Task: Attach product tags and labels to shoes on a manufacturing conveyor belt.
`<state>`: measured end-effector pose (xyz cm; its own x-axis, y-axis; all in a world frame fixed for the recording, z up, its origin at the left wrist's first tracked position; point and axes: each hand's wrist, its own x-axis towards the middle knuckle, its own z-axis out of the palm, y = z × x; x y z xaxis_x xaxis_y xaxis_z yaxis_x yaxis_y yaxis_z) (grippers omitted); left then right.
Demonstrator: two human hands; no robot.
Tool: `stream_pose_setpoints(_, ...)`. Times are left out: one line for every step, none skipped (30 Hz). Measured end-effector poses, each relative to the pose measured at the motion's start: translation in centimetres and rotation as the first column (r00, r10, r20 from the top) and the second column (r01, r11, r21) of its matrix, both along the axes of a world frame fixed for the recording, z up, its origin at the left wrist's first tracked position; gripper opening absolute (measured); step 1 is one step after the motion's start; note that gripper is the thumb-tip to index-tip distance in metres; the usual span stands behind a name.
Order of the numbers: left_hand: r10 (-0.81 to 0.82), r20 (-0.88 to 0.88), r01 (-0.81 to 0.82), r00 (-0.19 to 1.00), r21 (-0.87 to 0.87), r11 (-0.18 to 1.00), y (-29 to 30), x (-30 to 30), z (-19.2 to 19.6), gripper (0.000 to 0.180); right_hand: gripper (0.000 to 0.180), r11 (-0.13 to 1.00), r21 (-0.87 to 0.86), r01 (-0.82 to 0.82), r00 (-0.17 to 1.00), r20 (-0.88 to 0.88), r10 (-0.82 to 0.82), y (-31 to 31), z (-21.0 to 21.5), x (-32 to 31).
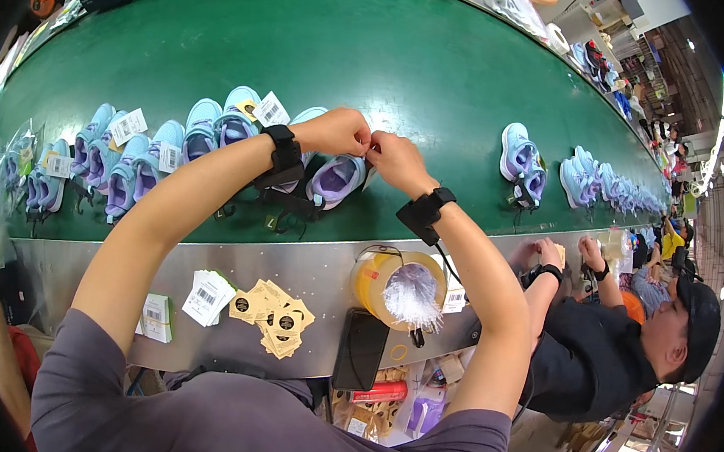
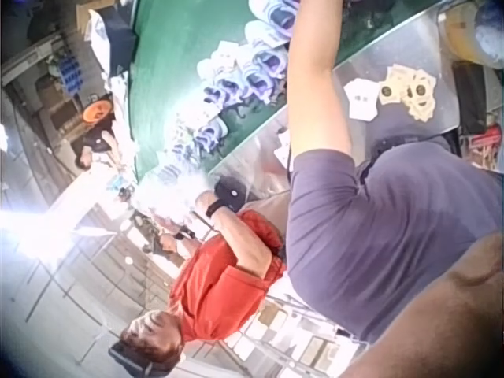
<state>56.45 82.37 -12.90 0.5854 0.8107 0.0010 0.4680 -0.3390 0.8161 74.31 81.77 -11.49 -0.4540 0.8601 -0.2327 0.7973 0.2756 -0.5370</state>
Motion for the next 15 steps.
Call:
stream_pose_setpoints(0.018, -0.024, -0.017, 1.000, 0.019, 1.000, -0.1, 0.3, -0.2, 0.013, 0.016, 1.000, -0.001, 0.002, 1.000, 0.002, -0.002, 0.0, -0.2, 0.1)
stream_pose_setpoints(0.036, -0.048, -0.035, 0.998, 0.039, 0.999, -0.2, 0.4, -0.3, 0.012, 0.016, 0.999, 0.037, -0.014, 0.998, -0.053, 0.016, -0.1, -0.3, 0.2)
stream_pose_setpoints(0.034, -0.047, -0.033, 0.998, 0.038, 0.999, -0.3, 0.2, -0.5, 0.012, 0.016, 0.997, 0.077, -0.029, 0.994, -0.107, 0.037, -0.1, -0.5, 0.4)
stream_pose_setpoints(0.049, -0.045, -0.048, 0.998, 0.032, 0.998, -0.5, -0.3, -0.5, 0.012, 0.016, 0.997, 0.075, -0.030, 0.993, -0.109, 0.038, -0.2, -0.1, 0.1)
stream_pose_setpoints(0.064, -0.043, -0.063, 0.997, 0.026, 0.998, -0.8, -0.7, -0.5, 0.012, 0.016, 0.998, 0.019, -0.068, 0.996, -0.049, 0.069, -0.3, 0.4, -0.1)
stream_pose_setpoints(0.067, -0.045, -0.065, 0.997, 0.025, 0.998, -1.1, -1.0, -0.4, 0.012, 0.017, 0.994, -0.039, -0.102, 0.995, 0.008, 0.103, -0.4, 0.7, -0.4)
stream_pose_setpoints(0.087, -0.033, -0.086, 0.996, 0.025, 0.996, -1.3, -1.2, -0.3, 0.012, 0.017, 0.994, -0.039, -0.103, 0.995, 0.008, 0.103, -0.5, 0.8, -0.4)
stream_pose_setpoints(0.108, -0.021, -0.108, 0.994, 0.025, 0.994, -1.5, -1.4, -0.2, 0.012, 0.018, 0.993, -0.101, -0.063, 0.998, -0.036, 0.059, -0.6, 0.7, -0.3)
stream_pose_setpoints(0.109, -0.021, -0.109, 0.994, 0.025, 0.994, -1.6, -1.7, 0.0, 0.012, 0.019, 0.986, -0.165, -0.026, 0.997, -0.078, 0.013, -0.8, 0.6, -0.4)
stream_pose_setpoints(0.103, -0.005, -0.103, 0.995, -0.013, 0.995, -1.8, -2.1, 0.2, 0.012, 0.019, 0.986, -0.164, -0.027, 0.997, -0.078, 0.014, -1.0, 0.5, -0.5)
stream_pose_setpoints(0.097, 0.011, -0.097, 0.995, -0.051, 0.994, -1.9, -2.4, 0.4, 0.013, 0.019, 0.976, -0.219, 0.011, 0.987, -0.152, -0.045, -1.3, 0.3, -0.7)
stream_pose_setpoints(0.098, 0.011, -0.097, 0.995, -0.051, 0.994, -2.2, -2.7, 0.6, 0.013, 0.020, 0.960, -0.275, 0.045, 0.969, -0.221, -0.108, -1.4, 0.1, -1.0)
stream_pose_setpoints(0.109, 0.004, -0.109, 0.994, -0.030, 0.994, -2.5, -3.0, 0.5, 0.013, 0.020, 0.960, -0.275, 0.042, 0.969, -0.222, -0.106, -1.6, 0.2, -1.5)
stream_pose_setpoints(0.120, -0.002, -0.120, 0.993, -0.009, 0.993, -2.8, -3.3, 0.4, 0.013, 0.019, 0.961, -0.273, 0.044, 0.965, -0.238, -0.112, -1.8, 0.3, -2.1)
stream_pose_setpoints(0.122, -0.003, -0.122, 0.993, -0.009, 0.992, -2.9, -3.5, 0.3, 0.013, 0.018, 0.961, -0.271, 0.046, 0.960, -0.254, -0.117, -2.0, 0.5, -2.6)
